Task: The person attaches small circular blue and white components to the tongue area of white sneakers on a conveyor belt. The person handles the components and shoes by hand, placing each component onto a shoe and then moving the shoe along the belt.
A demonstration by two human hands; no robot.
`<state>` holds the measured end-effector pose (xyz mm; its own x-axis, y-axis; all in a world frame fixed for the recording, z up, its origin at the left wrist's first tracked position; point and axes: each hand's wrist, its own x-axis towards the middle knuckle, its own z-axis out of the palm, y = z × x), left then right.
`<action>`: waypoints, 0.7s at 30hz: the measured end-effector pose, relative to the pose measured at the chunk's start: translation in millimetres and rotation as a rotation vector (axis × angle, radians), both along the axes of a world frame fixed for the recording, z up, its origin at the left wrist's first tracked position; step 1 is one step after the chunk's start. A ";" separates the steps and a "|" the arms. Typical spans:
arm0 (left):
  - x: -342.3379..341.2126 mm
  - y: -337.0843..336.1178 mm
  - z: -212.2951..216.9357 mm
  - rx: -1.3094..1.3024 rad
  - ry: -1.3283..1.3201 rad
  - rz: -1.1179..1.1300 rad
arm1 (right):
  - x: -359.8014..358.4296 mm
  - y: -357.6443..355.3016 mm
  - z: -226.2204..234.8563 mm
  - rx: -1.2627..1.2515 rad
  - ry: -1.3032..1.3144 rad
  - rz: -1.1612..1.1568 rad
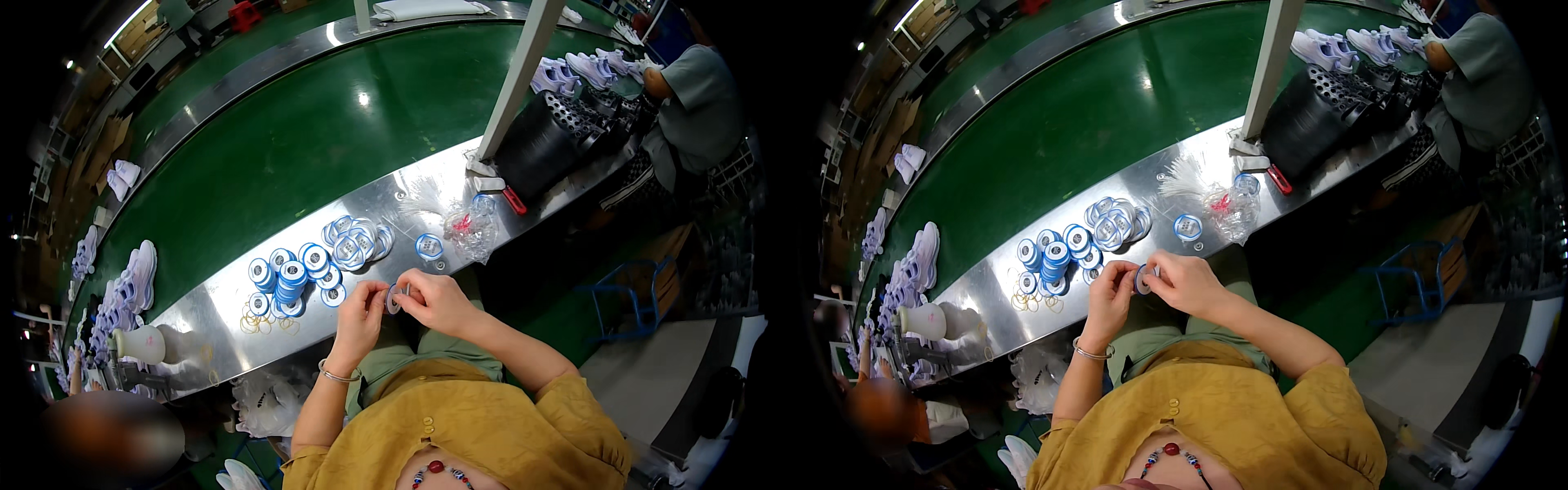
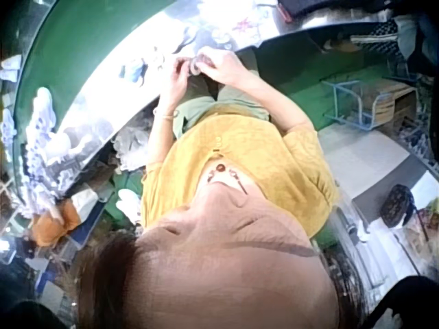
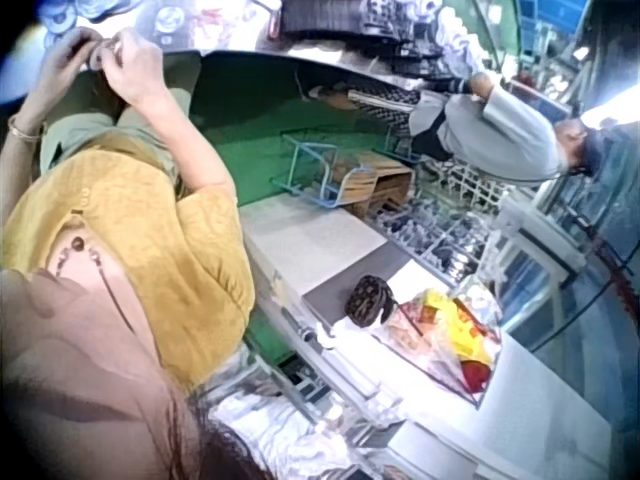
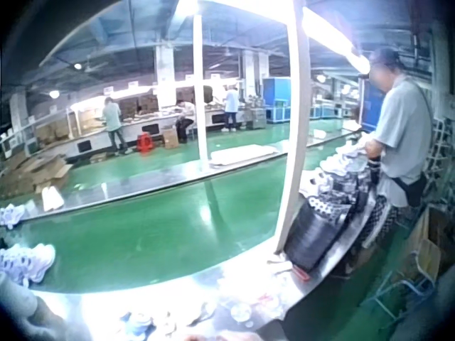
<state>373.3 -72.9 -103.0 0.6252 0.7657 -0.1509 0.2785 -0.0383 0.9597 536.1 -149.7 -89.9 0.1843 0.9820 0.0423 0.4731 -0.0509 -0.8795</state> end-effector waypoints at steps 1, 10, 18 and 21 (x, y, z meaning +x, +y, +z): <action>2.4 -0.1 1.4 0.030 0.008 -0.020 | 4.2 -2.0 8.1 -0.027 0.013 -0.006; 24.6 -6.1 13.3 -0.019 0.111 -0.177 | 20.0 -17.2 -1.0 -0.052 -0.055 0.030; 29.8 15.1 20.3 0.071 -0.025 -0.056 | 36.1 -28.3 -2.3 0.022 -0.329 0.043; 33.0 33.0 27.6 0.152 -0.055 0.046 | 45.7 -20.7 4.2 0.165 -0.337 0.005</action>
